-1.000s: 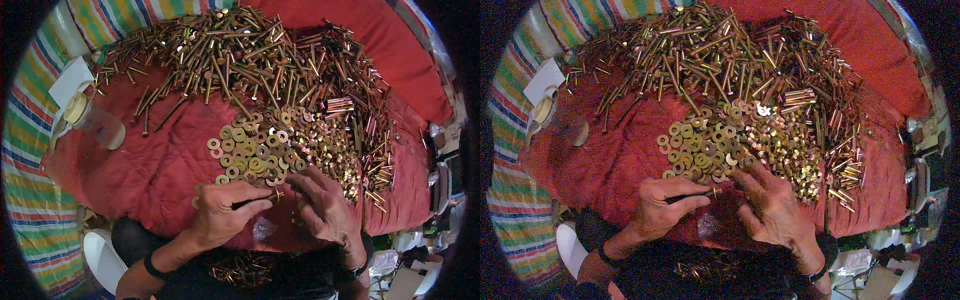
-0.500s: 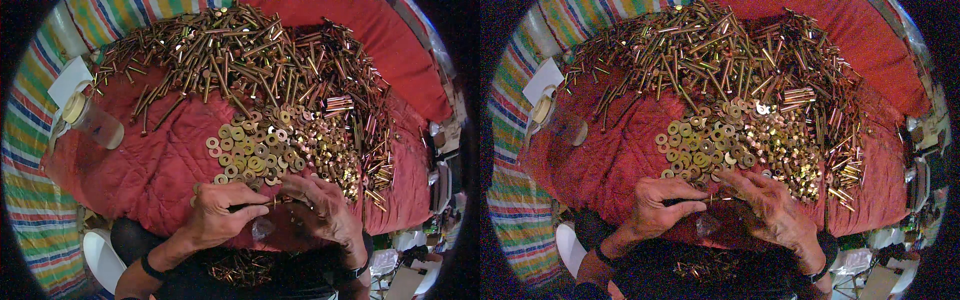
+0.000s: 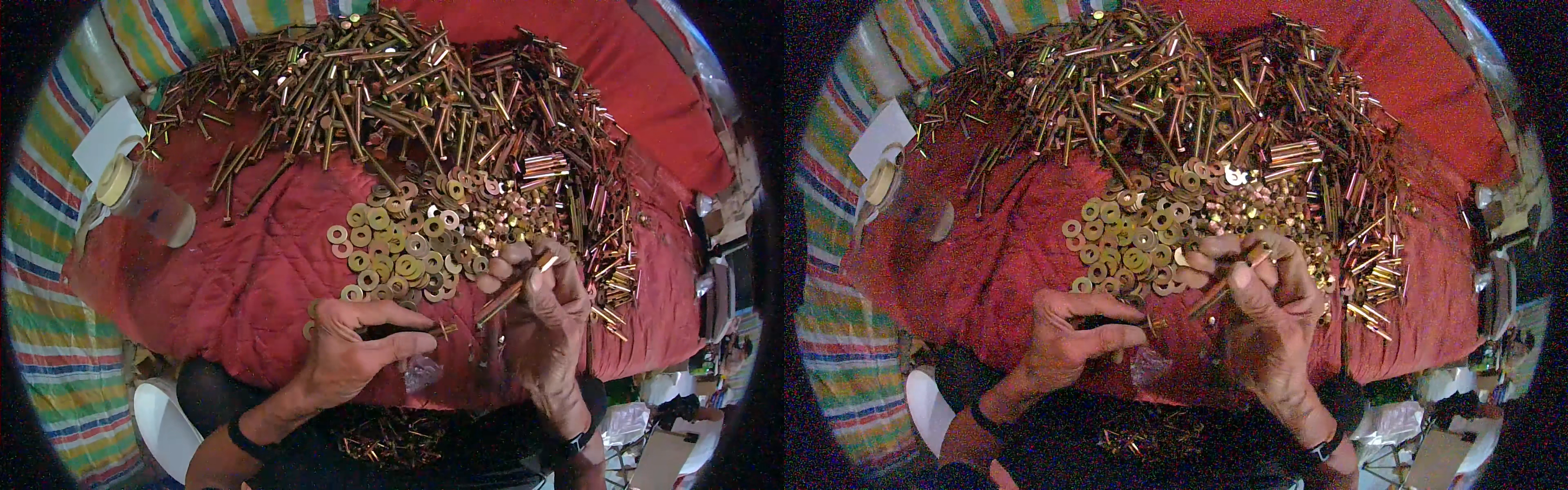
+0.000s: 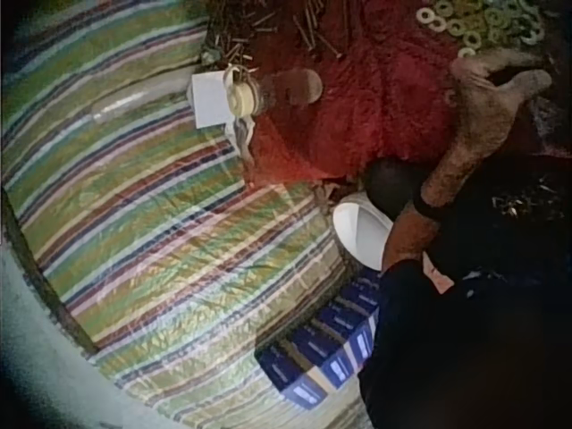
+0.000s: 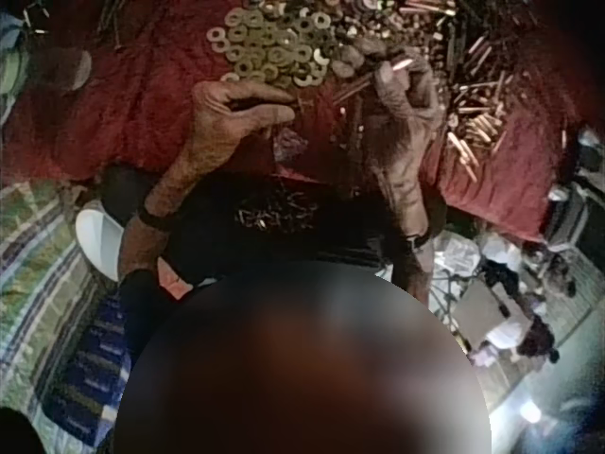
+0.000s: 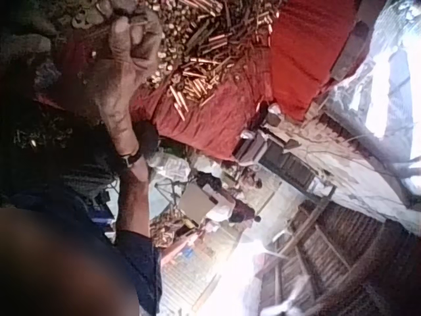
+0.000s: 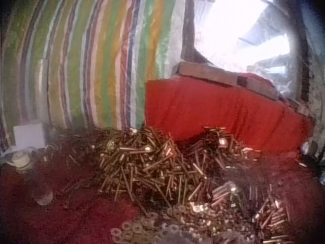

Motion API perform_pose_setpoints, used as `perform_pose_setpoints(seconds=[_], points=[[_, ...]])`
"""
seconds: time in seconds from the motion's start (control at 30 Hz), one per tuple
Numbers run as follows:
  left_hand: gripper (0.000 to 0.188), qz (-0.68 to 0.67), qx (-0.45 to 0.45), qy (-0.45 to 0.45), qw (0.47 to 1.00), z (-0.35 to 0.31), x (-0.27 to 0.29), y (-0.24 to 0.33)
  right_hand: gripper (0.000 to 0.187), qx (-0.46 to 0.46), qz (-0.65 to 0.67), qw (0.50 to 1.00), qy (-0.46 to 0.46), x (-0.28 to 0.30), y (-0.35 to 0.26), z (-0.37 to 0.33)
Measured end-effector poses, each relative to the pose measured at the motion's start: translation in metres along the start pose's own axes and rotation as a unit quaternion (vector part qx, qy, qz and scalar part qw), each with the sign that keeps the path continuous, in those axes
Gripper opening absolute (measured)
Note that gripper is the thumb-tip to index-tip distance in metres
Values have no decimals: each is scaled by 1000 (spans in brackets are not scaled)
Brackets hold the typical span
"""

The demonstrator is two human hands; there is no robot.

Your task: The person sits on the floor and assembles metal fasteners by hand, inserting small cylindrical pieces into longer rods and stacking them. They also use a metal tube to sort and move piles of fasteners on a red cloth-covered table.

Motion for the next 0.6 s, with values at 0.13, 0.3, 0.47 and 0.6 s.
perform_pose_setpoints(seconds=[0.13, 0.3, 0.47, 0.6], points=[[15, -35, 11, -11, 999, 0, -4, -2, 36, 2, 10, 1000, -13, -13, 7, -7], [15, -22, 23, -6, 999, 0, -1, -5, 39, -3, -110, 994, -9, -12, 9, -11], [19, -144, 58, 1, 988, -4, 6, -10, 44, 57, -357, 931, -51, -13, -5, -18], [29, -275, 38, 40, 960, 0, 11, -9, 35, 27, -401, 914, -52, -7, -2, -27]])
Point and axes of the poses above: each hand's wrist, its own z-axis towards the middle knuckle, its own x-axis out of the back of the hand, y = z × x, the point moved 10 cm from there along z, towards the middle knuckle, and after that the axes turned 8 degrees about x, right-handed, at the moved point
